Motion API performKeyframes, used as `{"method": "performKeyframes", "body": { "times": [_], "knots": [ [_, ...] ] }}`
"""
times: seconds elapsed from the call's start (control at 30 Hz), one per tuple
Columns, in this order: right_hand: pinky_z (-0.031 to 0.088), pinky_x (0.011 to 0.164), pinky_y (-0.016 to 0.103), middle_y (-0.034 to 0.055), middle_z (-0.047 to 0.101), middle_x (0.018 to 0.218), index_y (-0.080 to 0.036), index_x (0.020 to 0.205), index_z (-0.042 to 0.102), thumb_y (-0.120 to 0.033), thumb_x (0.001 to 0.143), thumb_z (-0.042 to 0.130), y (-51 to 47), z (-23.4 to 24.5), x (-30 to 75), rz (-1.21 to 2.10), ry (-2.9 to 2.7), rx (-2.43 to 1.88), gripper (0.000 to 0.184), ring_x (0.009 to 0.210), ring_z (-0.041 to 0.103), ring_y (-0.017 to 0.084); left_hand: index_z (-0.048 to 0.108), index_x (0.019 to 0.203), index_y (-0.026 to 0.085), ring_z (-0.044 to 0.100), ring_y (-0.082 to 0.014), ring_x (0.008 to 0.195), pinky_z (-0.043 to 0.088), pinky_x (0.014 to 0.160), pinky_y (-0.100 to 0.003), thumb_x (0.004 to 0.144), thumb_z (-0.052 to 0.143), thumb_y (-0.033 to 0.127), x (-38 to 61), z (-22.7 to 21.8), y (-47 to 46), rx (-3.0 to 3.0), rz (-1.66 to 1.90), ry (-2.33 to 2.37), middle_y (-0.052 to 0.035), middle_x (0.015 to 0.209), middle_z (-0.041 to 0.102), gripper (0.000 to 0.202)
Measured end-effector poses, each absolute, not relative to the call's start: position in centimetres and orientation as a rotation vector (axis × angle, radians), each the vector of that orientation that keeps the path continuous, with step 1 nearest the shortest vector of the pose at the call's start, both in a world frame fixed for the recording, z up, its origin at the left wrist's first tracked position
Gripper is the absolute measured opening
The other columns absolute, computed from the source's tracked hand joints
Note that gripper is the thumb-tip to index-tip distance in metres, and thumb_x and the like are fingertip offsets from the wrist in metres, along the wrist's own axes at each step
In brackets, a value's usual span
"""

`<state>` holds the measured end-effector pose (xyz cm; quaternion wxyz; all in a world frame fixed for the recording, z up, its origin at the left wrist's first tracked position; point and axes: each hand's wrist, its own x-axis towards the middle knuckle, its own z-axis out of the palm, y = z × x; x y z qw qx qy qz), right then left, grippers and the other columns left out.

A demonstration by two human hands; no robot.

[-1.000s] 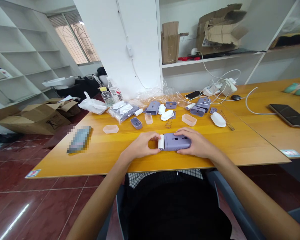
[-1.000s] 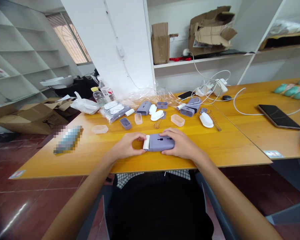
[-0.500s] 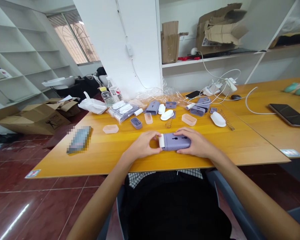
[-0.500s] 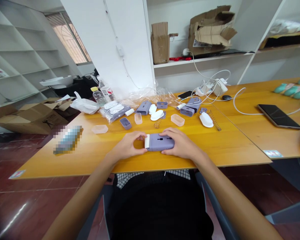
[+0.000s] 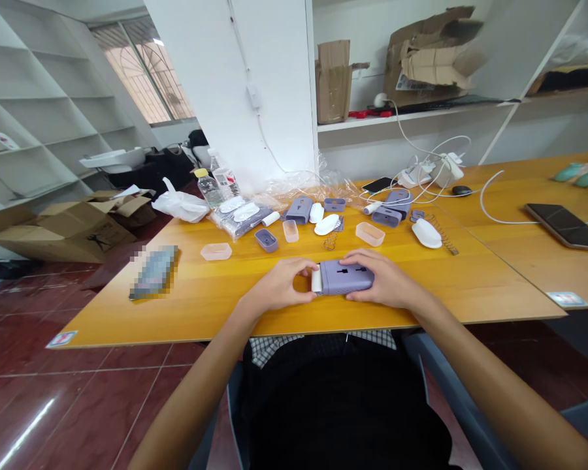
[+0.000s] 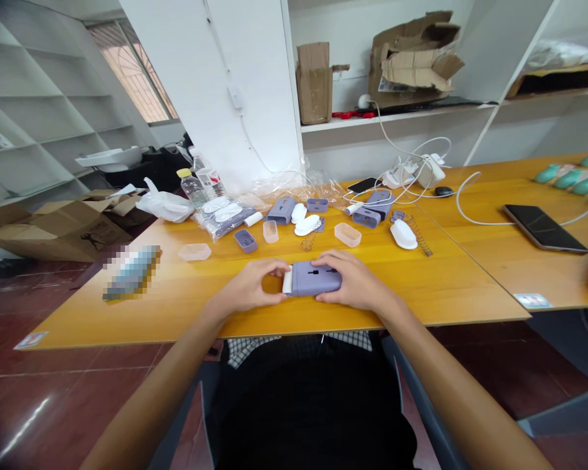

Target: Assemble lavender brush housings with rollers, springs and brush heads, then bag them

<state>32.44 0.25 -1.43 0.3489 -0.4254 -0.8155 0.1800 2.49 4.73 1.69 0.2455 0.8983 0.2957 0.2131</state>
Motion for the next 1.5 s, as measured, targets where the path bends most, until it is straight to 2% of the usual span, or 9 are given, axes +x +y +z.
{"method": "performKeyframes", "body": {
  "times": [0.3,0.93,1.17,1.3,1.5],
  "knots": [
    [0.053,0.111,0.056,0.0093,0.069,0.138,-0.030,0.131,0.069,-0.030,0.073,0.095,0.32,-1.20,32.45,0.445,-2.135,-1.101,0.064,0.128,0.068,0.034,0.066,0.125,0.024,0.073,-0.0259,0.109,0.057,0.105,-0.046,0.082,0.084,0.026,2.46,1.43,4.82,2.489,0.583,0.814,-0.0074,0.130,0.074,0.047],
    [0.051,0.114,0.056,0.0085,0.068,0.140,-0.031,0.132,0.068,-0.031,0.075,0.094,0.13,-1.27,32.43,0.473,-2.115,-1.117,0.063,0.128,0.067,0.033,0.063,0.124,0.023,0.072,-0.0271,0.111,0.057,0.105,-0.048,0.082,0.083,0.027,2.28,1.76,4.70,2.438,0.581,0.849,-0.0079,0.127,0.073,0.046],
    [0.052,0.112,0.056,0.0084,0.070,0.136,-0.031,0.131,0.069,-0.032,0.073,0.095,0.20,-1.46,32.28,0.478,-2.102,-1.115,0.064,0.127,0.067,0.034,0.054,0.145,0.025,0.069,-0.0298,0.119,0.055,0.110,-0.050,0.083,0.083,0.029,2.33,1.72,4.33,2.475,0.608,0.854,-0.0101,0.136,0.068,0.068],
    [0.051,0.113,0.057,0.0088,0.068,0.137,-0.030,0.132,0.068,-0.031,0.073,0.095,0.17,-1.43,32.12,0.489,-2.090,-1.123,0.065,0.127,0.067,0.033,0.056,0.144,0.026,0.070,-0.0312,0.116,0.055,0.108,-0.051,0.083,0.084,0.030,2.25,1.62,4.43,2.470,0.592,0.863,-0.0070,0.130,0.071,0.067],
    [0.051,0.112,0.056,0.0089,0.068,0.137,-0.030,0.132,0.068,-0.030,0.074,0.094,0.12,-1.34,32.02,0.514,-2.099,-1.121,0.064,0.127,0.067,0.033,0.058,0.139,0.026,0.071,-0.0295,0.114,0.056,0.108,-0.050,0.080,0.085,0.026,2.04,1.88,4.51,2.491,0.620,0.871,-0.0085,0.131,0.071,0.065]
  ]
}}
